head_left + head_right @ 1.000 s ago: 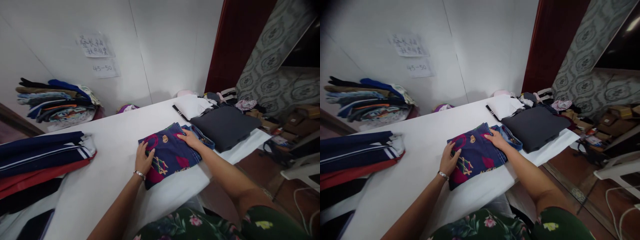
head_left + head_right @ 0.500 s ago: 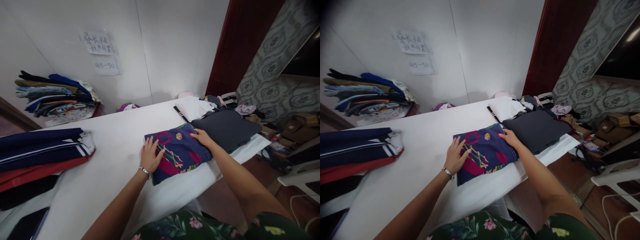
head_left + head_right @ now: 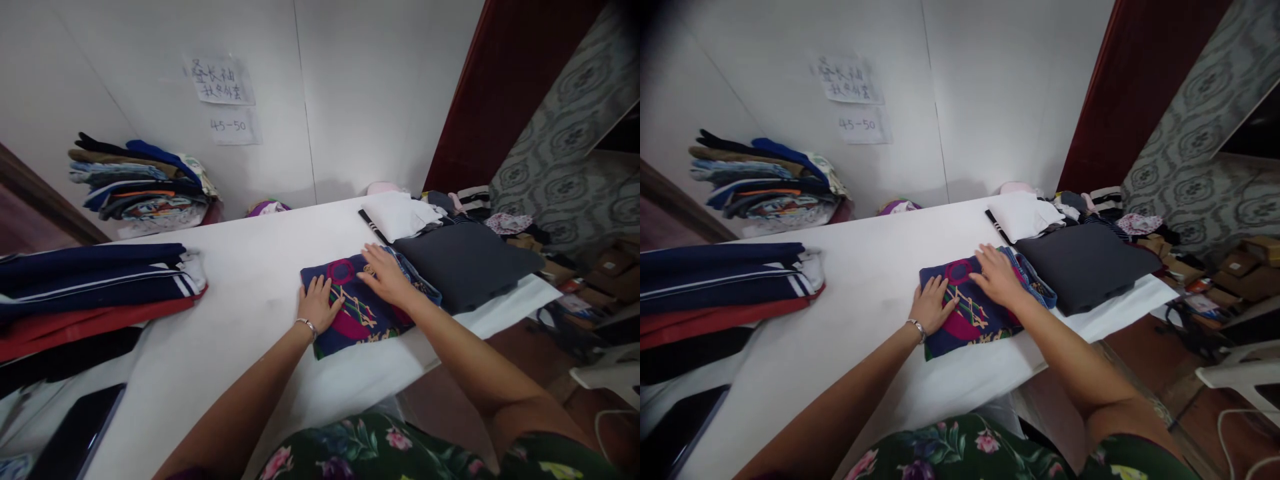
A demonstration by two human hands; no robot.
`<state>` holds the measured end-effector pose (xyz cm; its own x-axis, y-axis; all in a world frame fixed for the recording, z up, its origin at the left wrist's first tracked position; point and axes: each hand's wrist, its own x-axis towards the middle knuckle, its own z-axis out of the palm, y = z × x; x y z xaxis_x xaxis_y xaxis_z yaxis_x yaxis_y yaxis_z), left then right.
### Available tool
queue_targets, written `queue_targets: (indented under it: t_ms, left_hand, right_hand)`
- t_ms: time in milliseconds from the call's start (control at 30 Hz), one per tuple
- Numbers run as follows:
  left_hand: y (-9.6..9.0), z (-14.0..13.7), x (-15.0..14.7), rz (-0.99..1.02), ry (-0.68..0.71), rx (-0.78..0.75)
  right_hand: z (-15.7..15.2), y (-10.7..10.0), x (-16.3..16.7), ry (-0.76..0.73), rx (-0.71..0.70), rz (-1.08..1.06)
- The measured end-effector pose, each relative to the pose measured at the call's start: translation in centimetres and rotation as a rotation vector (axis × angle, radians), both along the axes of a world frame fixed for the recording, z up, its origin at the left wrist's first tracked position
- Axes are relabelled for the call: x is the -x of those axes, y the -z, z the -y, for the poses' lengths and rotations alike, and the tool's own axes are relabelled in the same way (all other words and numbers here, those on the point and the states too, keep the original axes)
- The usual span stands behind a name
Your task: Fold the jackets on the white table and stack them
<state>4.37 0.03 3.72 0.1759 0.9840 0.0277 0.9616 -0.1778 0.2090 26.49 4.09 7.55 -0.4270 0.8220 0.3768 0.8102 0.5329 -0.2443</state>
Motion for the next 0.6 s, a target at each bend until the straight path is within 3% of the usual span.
queue_targets:
  t_ms: [100,200,267,467,600]
  left_hand:
    - [0.2,0.3,0.1,-0.006,0.005,-0.032]
    - [0.5,0.4,0.3,0.011,0.019,-0.042]
    - [0.4,0.3,0.4,0.039,0.022,-0.032]
    - [-0.6,-1.0,-0.3,0.086,0.004,-0.032]
    - [-0.3,-1.3,-1.2,0.057,0.048,-0.048]
  right_hand:
    - [0.8,1.4,2.8,-0.169,0.123,0.079]
    - [0.9,4.0,3.4,-0.168,0.296,0.154]
    - [0.8,5.0,3.3,-0.15,0.326,0.151]
    - [-0.7,3.9,2.7,-0.135,0.389,0.115]
    - [-3.7,4.0,-0.3,0.06,0.363,0.166]
